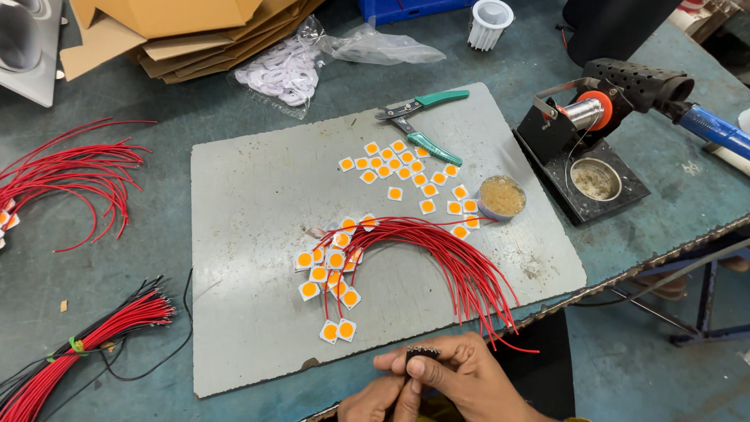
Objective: The person solders red wires to small square LED modules using a soldering iron and solder wire. They then apply flux to the ends of black wires and organize the completed LED assemblies on the workbench.
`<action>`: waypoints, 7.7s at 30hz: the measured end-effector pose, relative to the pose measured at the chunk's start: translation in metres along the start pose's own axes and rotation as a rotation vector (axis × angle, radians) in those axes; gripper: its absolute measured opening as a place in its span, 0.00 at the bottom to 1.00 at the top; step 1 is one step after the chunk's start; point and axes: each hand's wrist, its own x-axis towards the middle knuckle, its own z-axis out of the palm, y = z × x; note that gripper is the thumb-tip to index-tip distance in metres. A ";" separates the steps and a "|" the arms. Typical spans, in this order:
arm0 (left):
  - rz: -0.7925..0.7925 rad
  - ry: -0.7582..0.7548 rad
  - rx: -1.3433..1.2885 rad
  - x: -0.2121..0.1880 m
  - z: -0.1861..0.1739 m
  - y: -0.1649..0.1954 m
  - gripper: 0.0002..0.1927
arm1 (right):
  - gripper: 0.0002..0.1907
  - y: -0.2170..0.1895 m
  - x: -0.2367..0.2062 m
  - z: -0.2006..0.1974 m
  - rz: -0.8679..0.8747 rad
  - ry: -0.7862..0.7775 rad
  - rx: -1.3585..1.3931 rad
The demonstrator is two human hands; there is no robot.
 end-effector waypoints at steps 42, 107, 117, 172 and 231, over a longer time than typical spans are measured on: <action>-0.018 -0.090 0.105 -0.004 -0.020 0.033 0.13 | 0.17 -0.011 -0.015 0.015 0.008 -0.023 0.049; -0.447 -0.344 -0.037 -0.019 -0.034 0.014 0.24 | 0.63 -0.005 -0.024 -0.046 -1.012 0.023 -0.866; -0.477 -0.343 -0.046 -0.011 -0.033 0.020 0.21 | 0.63 -0.002 -0.024 -0.043 -1.022 0.062 -0.860; -0.374 -0.243 -0.072 -0.003 -0.027 0.042 0.11 | 0.60 0.002 -0.029 -0.058 -0.983 0.158 -0.816; -0.377 -0.063 -0.070 0.004 -0.028 0.047 0.09 | 0.61 0.003 -0.026 -0.048 -0.989 0.157 -0.796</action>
